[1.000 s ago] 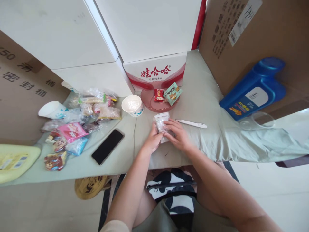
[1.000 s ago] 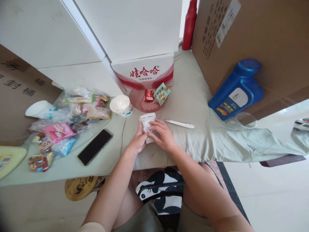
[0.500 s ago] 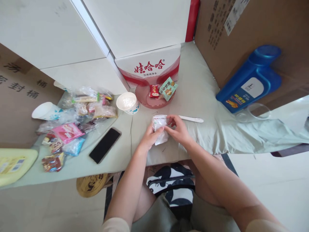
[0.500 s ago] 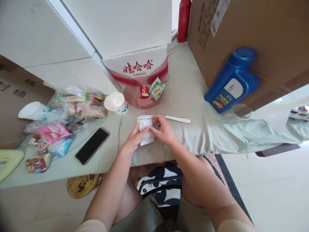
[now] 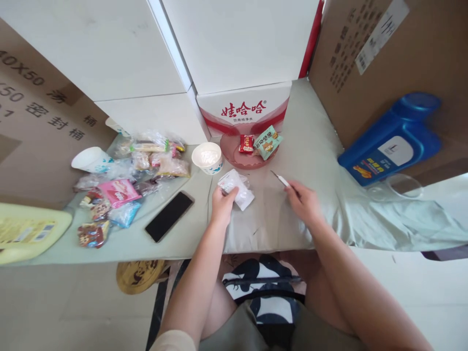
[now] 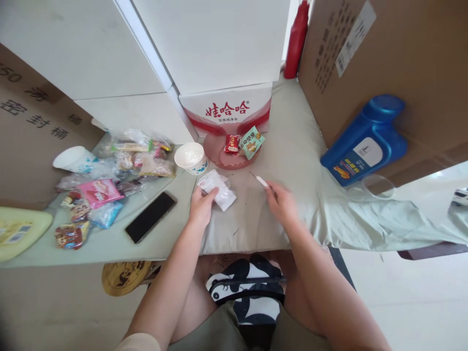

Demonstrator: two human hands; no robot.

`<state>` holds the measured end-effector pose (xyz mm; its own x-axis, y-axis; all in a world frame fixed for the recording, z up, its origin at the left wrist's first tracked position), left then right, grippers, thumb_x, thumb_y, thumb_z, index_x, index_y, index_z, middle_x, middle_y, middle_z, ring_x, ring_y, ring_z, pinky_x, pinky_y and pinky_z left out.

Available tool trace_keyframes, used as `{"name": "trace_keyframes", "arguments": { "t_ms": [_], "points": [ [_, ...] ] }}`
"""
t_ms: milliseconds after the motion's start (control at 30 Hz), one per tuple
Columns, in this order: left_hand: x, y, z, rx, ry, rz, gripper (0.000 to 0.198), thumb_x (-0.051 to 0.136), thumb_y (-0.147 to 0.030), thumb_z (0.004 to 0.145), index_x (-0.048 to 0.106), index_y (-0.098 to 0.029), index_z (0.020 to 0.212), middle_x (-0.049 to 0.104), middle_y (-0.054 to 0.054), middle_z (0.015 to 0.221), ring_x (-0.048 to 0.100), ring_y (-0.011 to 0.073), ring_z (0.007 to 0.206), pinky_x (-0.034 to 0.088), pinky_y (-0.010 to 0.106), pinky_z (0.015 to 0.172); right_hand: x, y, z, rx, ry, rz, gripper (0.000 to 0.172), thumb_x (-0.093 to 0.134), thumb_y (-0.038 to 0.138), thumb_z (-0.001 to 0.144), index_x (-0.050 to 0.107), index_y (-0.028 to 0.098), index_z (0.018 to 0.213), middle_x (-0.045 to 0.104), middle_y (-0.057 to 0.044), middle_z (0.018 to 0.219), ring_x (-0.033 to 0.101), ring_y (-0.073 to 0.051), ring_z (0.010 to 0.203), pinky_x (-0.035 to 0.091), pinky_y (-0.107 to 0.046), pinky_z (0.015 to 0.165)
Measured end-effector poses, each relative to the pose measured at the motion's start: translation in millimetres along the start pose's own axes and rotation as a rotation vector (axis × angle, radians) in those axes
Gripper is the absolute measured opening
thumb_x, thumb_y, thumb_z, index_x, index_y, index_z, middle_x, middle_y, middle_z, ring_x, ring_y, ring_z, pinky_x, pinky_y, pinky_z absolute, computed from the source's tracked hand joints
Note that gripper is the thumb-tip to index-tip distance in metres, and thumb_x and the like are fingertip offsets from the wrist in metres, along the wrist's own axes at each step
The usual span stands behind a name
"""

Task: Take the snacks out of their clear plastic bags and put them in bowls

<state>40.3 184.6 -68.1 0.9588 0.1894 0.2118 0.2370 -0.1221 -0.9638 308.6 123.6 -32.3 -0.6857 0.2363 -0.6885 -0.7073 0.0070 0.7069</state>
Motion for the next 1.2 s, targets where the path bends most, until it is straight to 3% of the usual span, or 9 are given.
{"name": "trace_keyframes", "arguments": {
  "t_ms": [67, 167, 367, 567, 667, 800, 967, 1067, 1200],
  "points": [
    [0.2, -3, -1, 0.034, 0.017, 0.098, 0.048, 0.086, -0.035, 0.061, 0.068, -0.016, 0.101, 0.077, 0.009, 0.1, 0.073, 0.0229, 0.092, 0.055, 0.034, 0.086, 21, 22, -7, -0.014, 0.115, 0.155, 0.038, 0.042, 0.045, 0.097, 0.071, 0.021, 0.093, 0.067, -0.004, 0.066, 0.058, -0.018, 0.057, 0.044, -0.028, 0.058],
    [7.0, -8, -6, 0.095, 0.079, 0.221, 0.048, 0.086, -0.037, 0.064, 0.068, -0.016, 0.103, 0.077, 0.009, 0.099, 0.072, 0.0228, 0.09, 0.056, 0.034, 0.084, 44, 48, -14, -0.031, 0.174, 0.261, 0.031, 0.046, 0.042, 0.095, 0.069, 0.023, 0.106, 0.071, -0.002, 0.072, 0.058, -0.015, 0.055, 0.043, -0.026, 0.058],
    [4.1, -14, -8, 0.148, 0.059, 0.13, 0.051, 0.086, -0.046, 0.065, 0.067, -0.017, 0.102, 0.075, 0.007, 0.099, 0.071, 0.0211, 0.092, 0.056, 0.032, 0.084, 61, 59, -10, -0.061, 0.24, 0.212, 0.029, 0.048, 0.04, 0.092, 0.064, 0.024, 0.11, 0.067, 0.001, 0.07, 0.055, -0.015, 0.056, 0.039, -0.026, 0.059],
    [-19.2, -17, 3, 0.109, -0.118, -0.149, 0.075, 0.09, -0.045, 0.061, 0.052, -0.027, 0.123, 0.069, 0.008, 0.12, 0.07, 0.0178, 0.092, 0.055, 0.024, 0.07, 38, 23, -9, 0.024, 0.262, 0.027, 0.031, 0.05, 0.039, 0.092, 0.067, 0.026, 0.114, 0.072, -0.002, 0.078, 0.061, -0.019, 0.062, 0.043, -0.029, 0.061],
    [-3.3, -15, -4, 0.103, -0.028, -0.088, 0.085, 0.091, -0.04, 0.061, 0.044, -0.033, 0.131, 0.066, 0.006, 0.122, 0.069, 0.0174, 0.094, 0.055, 0.025, 0.071, 7, 2, -4, 0.072, 0.067, -0.15, 0.037, 0.05, 0.036, 0.092, 0.067, 0.023, 0.122, 0.075, -0.011, 0.102, 0.068, -0.028, 0.088, 0.05, -0.039, 0.075],
    [29.3, -5, -24, 0.08, 0.186, 0.064, 0.06, 0.085, -0.046, 0.069, 0.054, -0.025, 0.114, 0.067, 0.004, 0.103, 0.066, 0.0163, 0.086, 0.054, 0.026, 0.073, -26, 3, -7, -0.008, -0.225, -0.249, 0.039, 0.046, 0.026, 0.09, 0.066, 0.021, 0.124, 0.069, -0.016, 0.126, 0.058, -0.036, 0.123, 0.042, -0.056, 0.102],
    [20.7, -17, -24, 0.233, 0.125, 0.223, 0.05, 0.08, -0.04, 0.072, 0.052, -0.023, 0.11, 0.064, 0.007, 0.112, 0.066, 0.0196, 0.101, 0.053, 0.028, 0.081, 16, 47, -20, -0.379, 0.064, 0.009, 0.052, 0.055, 0.034, 0.088, 0.054, 0.021, 0.138, 0.064, -0.015, 0.137, 0.058, -0.031, 0.126, 0.043, -0.049, 0.105],
    [11.1, -25, -13, 0.312, 0.079, 0.335, 0.054, 0.078, -0.027, 0.068, 0.053, -0.023, 0.115, 0.062, 0.01, 0.125, 0.064, 0.0228, 0.116, 0.052, 0.032, 0.092, 36, 56, -22, -0.419, 0.181, 0.036, 0.042, 0.056, 0.025, 0.085, 0.062, 0.023, 0.126, 0.072, -0.012, 0.121, 0.064, -0.029, 0.116, 0.043, -0.048, 0.102],
    [-16.5, -26, 2, 0.269, -0.056, 0.424, 0.042, 0.067, -0.014, 0.07, 0.057, -0.023, 0.11, 0.067, 0.006, 0.108, 0.068, 0.0172, 0.09, 0.054, 0.031, 0.085, 26, 33, -8, -0.282, 0.123, 0.07, 0.022, 0.053, 0.014, 0.073, 0.066, 0.022, 0.089, 0.071, -0.008, 0.089, 0.065, -0.026, 0.09, 0.048, -0.04, 0.086]
  ]
}}
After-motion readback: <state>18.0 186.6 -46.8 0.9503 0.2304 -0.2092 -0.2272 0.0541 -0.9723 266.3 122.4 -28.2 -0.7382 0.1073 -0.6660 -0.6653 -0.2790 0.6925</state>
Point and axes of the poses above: each hand's wrist, its own z-axis towards the middle knuckle, its own x-axis out of the palm, y = z × x, the point moved 10 cm from there along z, towards the middle knuckle
